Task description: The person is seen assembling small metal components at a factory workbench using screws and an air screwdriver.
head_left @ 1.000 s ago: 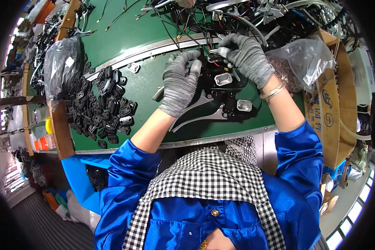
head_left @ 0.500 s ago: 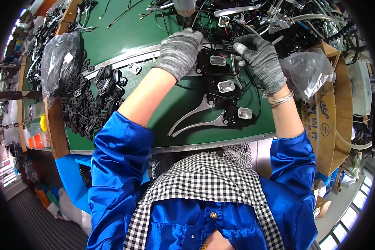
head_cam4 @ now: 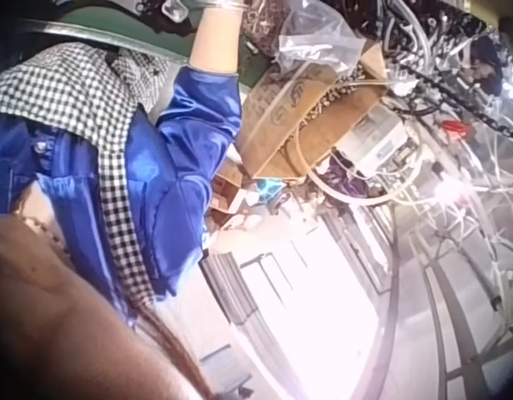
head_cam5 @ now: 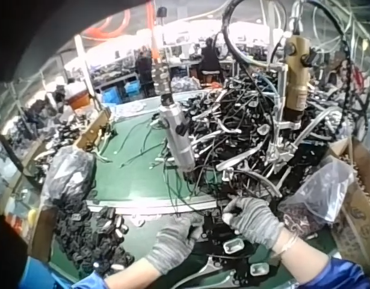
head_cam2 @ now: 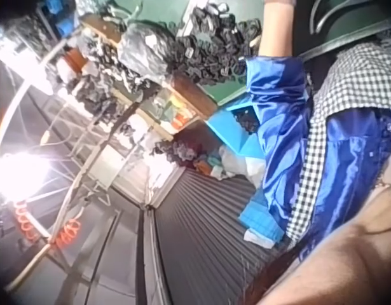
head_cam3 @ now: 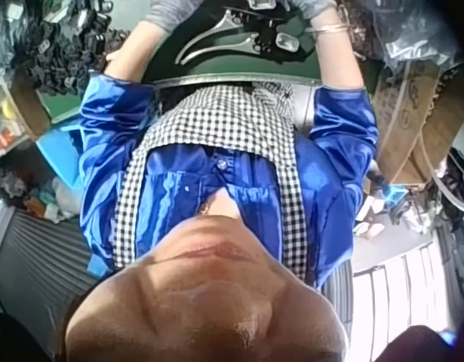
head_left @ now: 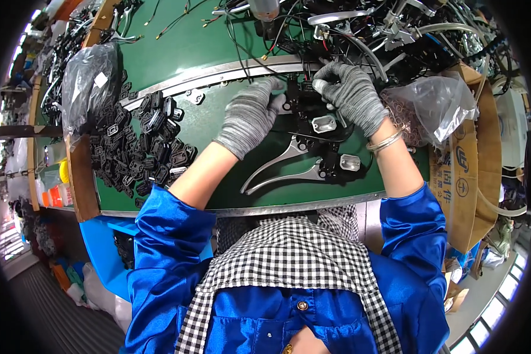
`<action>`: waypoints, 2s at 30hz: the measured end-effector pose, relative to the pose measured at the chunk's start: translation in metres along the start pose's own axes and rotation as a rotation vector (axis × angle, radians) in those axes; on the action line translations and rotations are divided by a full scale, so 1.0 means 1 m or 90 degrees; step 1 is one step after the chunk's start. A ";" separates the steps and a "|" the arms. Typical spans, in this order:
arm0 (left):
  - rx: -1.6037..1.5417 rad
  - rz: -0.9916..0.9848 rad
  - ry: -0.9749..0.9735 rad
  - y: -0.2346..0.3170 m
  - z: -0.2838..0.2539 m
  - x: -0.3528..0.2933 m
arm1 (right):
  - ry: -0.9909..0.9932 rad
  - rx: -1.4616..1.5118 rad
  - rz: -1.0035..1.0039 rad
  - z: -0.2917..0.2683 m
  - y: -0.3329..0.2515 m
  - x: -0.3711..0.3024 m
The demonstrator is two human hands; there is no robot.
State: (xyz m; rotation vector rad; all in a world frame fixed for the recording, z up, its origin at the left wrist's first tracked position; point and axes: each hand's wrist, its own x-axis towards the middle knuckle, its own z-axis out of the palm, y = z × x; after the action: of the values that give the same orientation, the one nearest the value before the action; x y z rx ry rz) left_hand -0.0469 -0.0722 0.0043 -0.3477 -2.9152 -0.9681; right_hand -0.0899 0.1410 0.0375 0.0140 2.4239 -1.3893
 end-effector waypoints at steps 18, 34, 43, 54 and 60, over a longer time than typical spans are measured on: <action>0.059 0.062 0.154 0.011 -0.034 -0.050 | 0.011 -0.265 -0.474 0.042 -0.078 0.002; 0.439 -0.242 0.286 -0.201 -0.208 -0.101 | -0.116 -0.453 -0.443 0.195 -0.096 0.035; 0.285 -0.217 0.262 -0.197 -0.202 -0.095 | -0.186 -0.112 -0.340 0.120 -0.111 -0.024; -0.234 0.104 0.167 0.026 -0.085 -0.057 | -0.122 0.275 -0.146 0.056 -0.079 -0.065; -0.233 0.199 0.135 0.060 -0.048 -0.031 | 0.019 0.289 -0.143 0.025 -0.042 -0.085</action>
State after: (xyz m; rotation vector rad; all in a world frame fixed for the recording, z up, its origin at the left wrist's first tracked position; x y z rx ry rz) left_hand -0.0041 -0.0598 0.0741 -0.6495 -2.3944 -1.3797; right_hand -0.0096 0.1119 0.0863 -0.1298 2.1295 -2.0266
